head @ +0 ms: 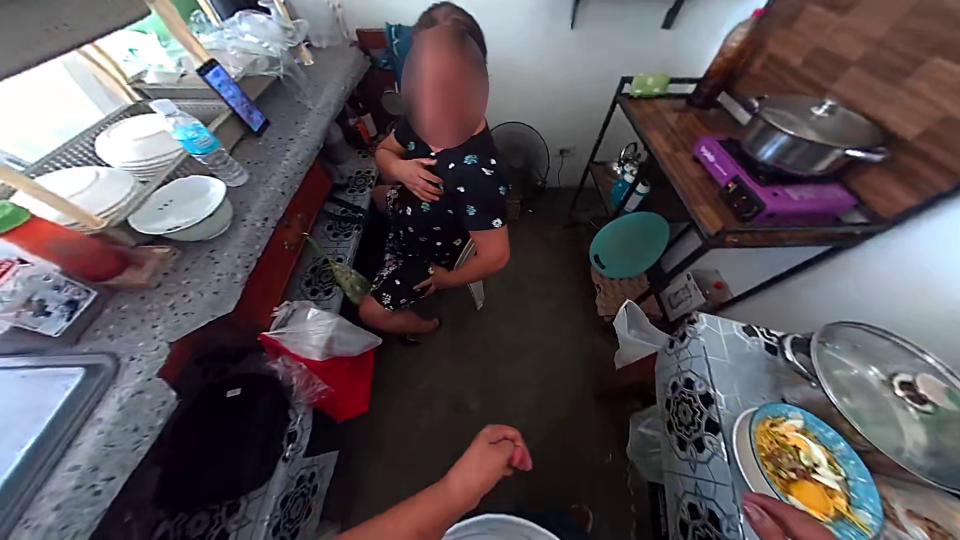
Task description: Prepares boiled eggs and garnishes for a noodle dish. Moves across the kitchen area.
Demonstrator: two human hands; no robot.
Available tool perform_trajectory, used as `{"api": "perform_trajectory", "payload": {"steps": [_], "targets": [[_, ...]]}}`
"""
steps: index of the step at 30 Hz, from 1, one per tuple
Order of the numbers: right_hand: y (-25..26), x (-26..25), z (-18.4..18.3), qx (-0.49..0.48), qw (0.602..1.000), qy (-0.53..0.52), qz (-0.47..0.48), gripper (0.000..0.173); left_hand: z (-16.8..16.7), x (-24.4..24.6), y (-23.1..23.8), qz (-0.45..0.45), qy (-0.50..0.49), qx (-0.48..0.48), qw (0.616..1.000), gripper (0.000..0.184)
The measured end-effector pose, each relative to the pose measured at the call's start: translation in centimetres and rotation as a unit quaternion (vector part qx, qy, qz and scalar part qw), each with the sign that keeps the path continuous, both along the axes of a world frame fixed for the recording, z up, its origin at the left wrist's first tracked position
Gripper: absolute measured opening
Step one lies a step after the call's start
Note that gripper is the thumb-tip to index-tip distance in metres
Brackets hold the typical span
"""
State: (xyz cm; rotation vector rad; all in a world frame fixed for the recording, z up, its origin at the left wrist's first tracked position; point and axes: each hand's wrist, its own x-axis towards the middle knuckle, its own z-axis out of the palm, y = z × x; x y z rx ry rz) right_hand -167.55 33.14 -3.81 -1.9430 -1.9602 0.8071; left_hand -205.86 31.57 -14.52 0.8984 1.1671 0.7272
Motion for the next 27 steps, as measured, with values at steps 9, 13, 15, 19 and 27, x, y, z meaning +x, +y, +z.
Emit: {"api": "perform_trajectory", "payload": {"steps": [9,13,15,19,27], "targets": [[10.0,-6.4,0.1,0.01,0.999,-0.03,0.025,0.034,-0.9,-4.8,4.4,0.038,-0.023,-0.041,0.998,0.046],[16.4,-6.2,-0.3,0.021,0.994,-0.107,-0.006,0.035,0.3,-2.4,10.8,-0.018,-0.033,0.001,0.999,0.035],[20.6,-6.2,-0.3,-0.004,0.991,-0.132,0.009,0.045,1.3,-1.2,14.5,-0.027,-0.035,0.013,0.999,0.039],[30.0,-6.0,-0.4,0.053,0.993,-0.094,0.039,0.046,3.9,0.9,21.3,-0.032,-0.036,0.016,0.999,0.045],[46.4,-9.0,2.1,0.043,0.992,-0.089,0.081,0.045,5.8,4.1,33.2,-0.001,-0.071,0.028,0.997,0.05]]}}
